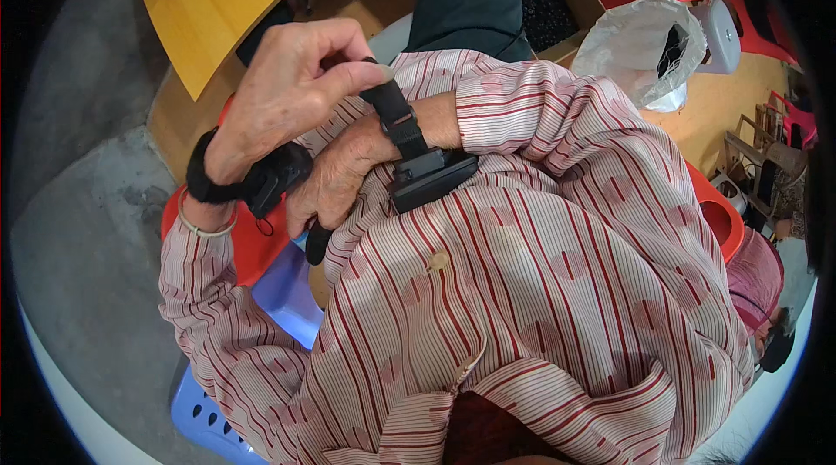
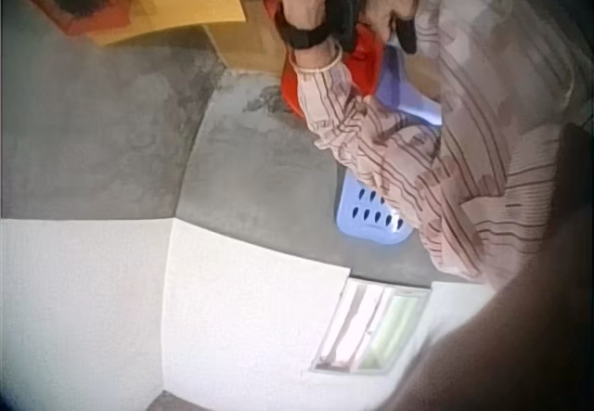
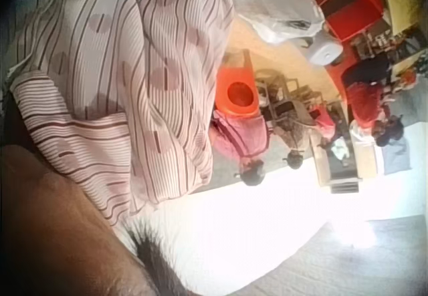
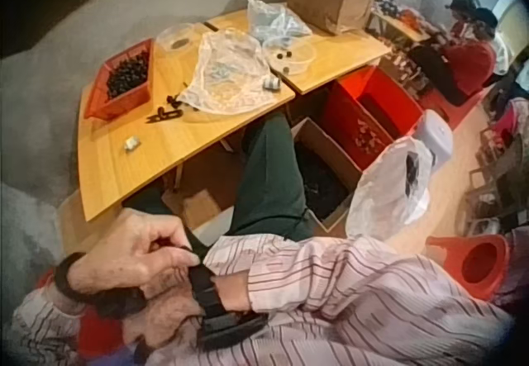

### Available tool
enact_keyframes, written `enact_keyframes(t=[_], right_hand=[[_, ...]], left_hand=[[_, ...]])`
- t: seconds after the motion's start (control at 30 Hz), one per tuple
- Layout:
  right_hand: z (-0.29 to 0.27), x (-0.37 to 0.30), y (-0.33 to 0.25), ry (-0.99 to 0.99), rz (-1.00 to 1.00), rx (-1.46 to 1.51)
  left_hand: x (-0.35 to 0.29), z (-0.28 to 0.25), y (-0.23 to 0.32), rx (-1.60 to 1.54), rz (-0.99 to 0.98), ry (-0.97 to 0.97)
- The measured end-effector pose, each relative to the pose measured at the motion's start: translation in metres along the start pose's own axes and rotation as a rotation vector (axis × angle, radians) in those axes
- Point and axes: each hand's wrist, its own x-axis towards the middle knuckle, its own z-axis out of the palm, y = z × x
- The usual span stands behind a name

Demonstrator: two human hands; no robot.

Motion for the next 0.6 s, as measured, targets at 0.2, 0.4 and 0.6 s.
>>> enact_keyframes(t=[0.2,0.4,0.6], right_hand=[[-0.014,-0.024,-0.015,0.004,0.032,-0.090],[-0.012,-0.029,-0.021,0.040,0.080,-0.214],[-0.010,-0.022,-0.033,0.030,0.094,-0.336]], left_hand=[[-0.034,-0.007,0.060,0.223,0.239,0.076],[-0.049,0.014,0.064,0.177,0.625,0.378],[0.008,-0.052,-0.014,0.186,0.020,0.350]])
